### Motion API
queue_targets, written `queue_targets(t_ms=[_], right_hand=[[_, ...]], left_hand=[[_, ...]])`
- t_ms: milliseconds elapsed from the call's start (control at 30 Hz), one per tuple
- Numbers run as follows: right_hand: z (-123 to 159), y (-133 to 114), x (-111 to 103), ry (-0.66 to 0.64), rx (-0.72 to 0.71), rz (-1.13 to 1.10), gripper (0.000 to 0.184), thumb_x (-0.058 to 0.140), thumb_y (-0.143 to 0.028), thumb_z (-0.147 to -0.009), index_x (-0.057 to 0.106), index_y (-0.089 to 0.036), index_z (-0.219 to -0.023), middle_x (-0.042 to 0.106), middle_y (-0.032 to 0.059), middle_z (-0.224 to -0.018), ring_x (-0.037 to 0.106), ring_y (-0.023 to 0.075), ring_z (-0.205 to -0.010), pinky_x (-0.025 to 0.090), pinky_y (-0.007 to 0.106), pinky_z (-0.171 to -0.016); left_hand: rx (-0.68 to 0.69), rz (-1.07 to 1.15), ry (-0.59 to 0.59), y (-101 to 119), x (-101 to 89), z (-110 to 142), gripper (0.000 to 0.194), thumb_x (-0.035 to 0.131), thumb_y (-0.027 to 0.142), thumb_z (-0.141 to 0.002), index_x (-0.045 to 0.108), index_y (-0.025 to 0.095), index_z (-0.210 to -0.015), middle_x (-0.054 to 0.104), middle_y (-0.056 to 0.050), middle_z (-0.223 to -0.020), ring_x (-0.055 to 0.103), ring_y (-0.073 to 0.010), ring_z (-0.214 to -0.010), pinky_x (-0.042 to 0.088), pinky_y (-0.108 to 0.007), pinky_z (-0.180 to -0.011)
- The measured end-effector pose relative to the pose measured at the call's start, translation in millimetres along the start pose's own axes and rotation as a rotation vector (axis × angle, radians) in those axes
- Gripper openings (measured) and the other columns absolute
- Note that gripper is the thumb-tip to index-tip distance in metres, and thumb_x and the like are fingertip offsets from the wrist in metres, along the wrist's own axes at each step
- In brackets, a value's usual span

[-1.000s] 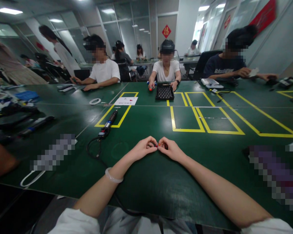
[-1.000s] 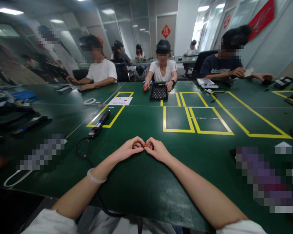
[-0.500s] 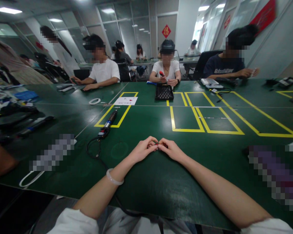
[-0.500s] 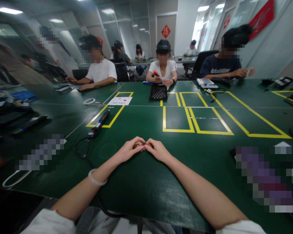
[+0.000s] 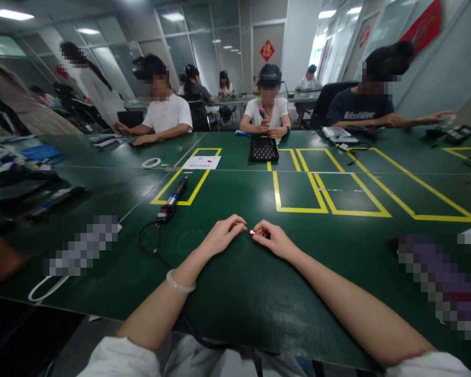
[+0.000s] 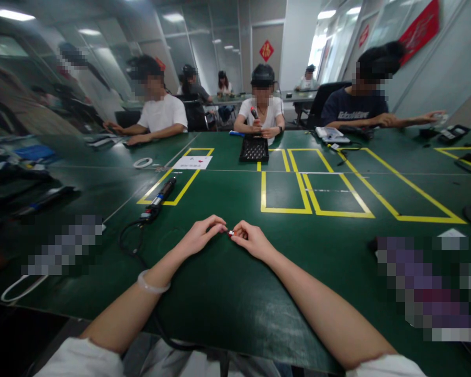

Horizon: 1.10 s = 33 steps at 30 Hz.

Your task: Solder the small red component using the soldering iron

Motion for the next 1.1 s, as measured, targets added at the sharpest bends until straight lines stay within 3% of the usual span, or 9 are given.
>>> queue_targets(t_ms=[100, 233, 300, 367, 467, 667, 900, 1100], right_hand=[[0, -1, 1, -0.008, 0.013, 0.002, 0.021, 0.061, -0.036, -0.086, 0.060, -0.017, -0.094, 0.060, 0.0001, -0.076, 0.054, 0.0121, -0.067, 0.043, 0.024, -0.063], [0, -2, 3, -0.026, 0.002, 0.015, 0.020, 0.061, -0.035, -0.086, 0.060, -0.017, -0.093, 0.060, -0.0003, -0.075, 0.054, 0.0122, -0.067, 0.043, 0.024, -0.062], [0, -1, 4, -0.029, 0.004, 0.026, 0.019, 0.061, -0.035, -0.086, 0.060, -0.017, -0.093, 0.060, -0.0003, -0.075, 0.054, 0.0123, -0.067, 0.043, 0.024, -0.062], [-1, -1, 4, -0.036, 0.008, 0.030, 0.019, 0.060, -0.035, -0.086, 0.060, -0.017, -0.093, 0.060, -0.0003, -0.075, 0.055, 0.0123, -0.067, 0.043, 0.024, -0.063], [-1, -1, 5, -0.042, 0.008, 0.024, 0.019, 0.061, -0.034, -0.086, 0.060, -0.017, -0.094, 0.060, -0.0003, -0.075, 0.055, 0.0122, -0.067, 0.043, 0.024, -0.063], [-1, -3, 4, -0.041, 0.016, 0.031, 0.018, 0.061, -0.033, -0.086, 0.061, -0.016, -0.093, 0.061, 0.0002, -0.076, 0.055, 0.0124, -0.068, 0.043, 0.024, -0.063], [-1, -6, 5, -0.033, 0.033, 0.034, 0.019, 0.060, -0.034, -0.086, 0.061, -0.016, -0.092, 0.060, 0.0001, -0.074, 0.054, 0.0126, -0.066, 0.043, 0.024, -0.062], [-2, -5, 5, -0.021, 0.022, 0.043, 0.018, 0.061, -0.034, -0.085, 0.060, -0.017, -0.090, 0.059, -0.0003, -0.072, 0.054, 0.0125, -0.065, 0.043, 0.024, -0.061]], left_hand=[[-0.092, -0.327, 0.266, -30, -52.5, -1, 0.035, 0.040, 0.040, -0.093, 0.056, 0.020, -0.116, 0.059, -0.009, -0.123, 0.054, -0.0236, -0.115, 0.041, -0.037, -0.099], [-0.427, -0.743, 0.623, -86, -129.4, 25, 0.057, 0.047, 0.040, -0.088, 0.040, 0.011, -0.137, 0.033, -0.020, -0.148, 0.034, -0.0369, -0.134, 0.031, -0.050, -0.107], [-0.618, -0.805, 0.648, -116, -152.7, 42, 0.068, 0.050, 0.043, -0.085, 0.033, 0.008, -0.140, 0.030, -0.025, -0.148, 0.034, -0.0408, -0.133, 0.034, -0.053, -0.103], [-0.793, -0.780, 0.534, -145, -162.4, 55, 0.068, 0.052, 0.047, -0.083, 0.037, 0.008, -0.137, 0.043, -0.026, -0.140, 0.044, -0.0422, -0.124, 0.040, -0.054, -0.096], [-0.916, -0.717, 0.355, -173, -164.2, 64, 0.059, 0.051, 0.052, -0.082, 0.048, 0.013, -0.127, 0.056, -0.022, -0.125, 0.055, -0.0397, -0.111, 0.046, -0.052, -0.087], [-0.826, -0.741, 0.341, -173, -165.6, 58, 0.057, 0.051, 0.051, -0.082, 0.047, 0.020, -0.129, 0.052, -0.018, -0.132, 0.055, -0.0368, -0.114, 0.049, -0.048, -0.083], [-0.809, -0.727, 0.353, -146, -146.1, 48, 0.059, 0.054, 0.054, -0.078, 0.053, 0.018, -0.125, 0.056, -0.018, -0.123, 0.060, -0.0353, -0.104, 0.050, -0.044, -0.079], [-0.647, -0.691, 0.290, -110, -100.3, 27, 0.060, 0.056, 0.054, -0.078, 0.052, 0.020, -0.127, 0.056, -0.015, -0.123, 0.061, -0.0322, -0.103, 0.050, -0.039, -0.078]])
Point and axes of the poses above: each hand's wrist, its own z-axis away from the middle knuckle, its own x-axis out of the palm, y = z × x, the point moved 7 cm from there along -z, towards the middle knuckle
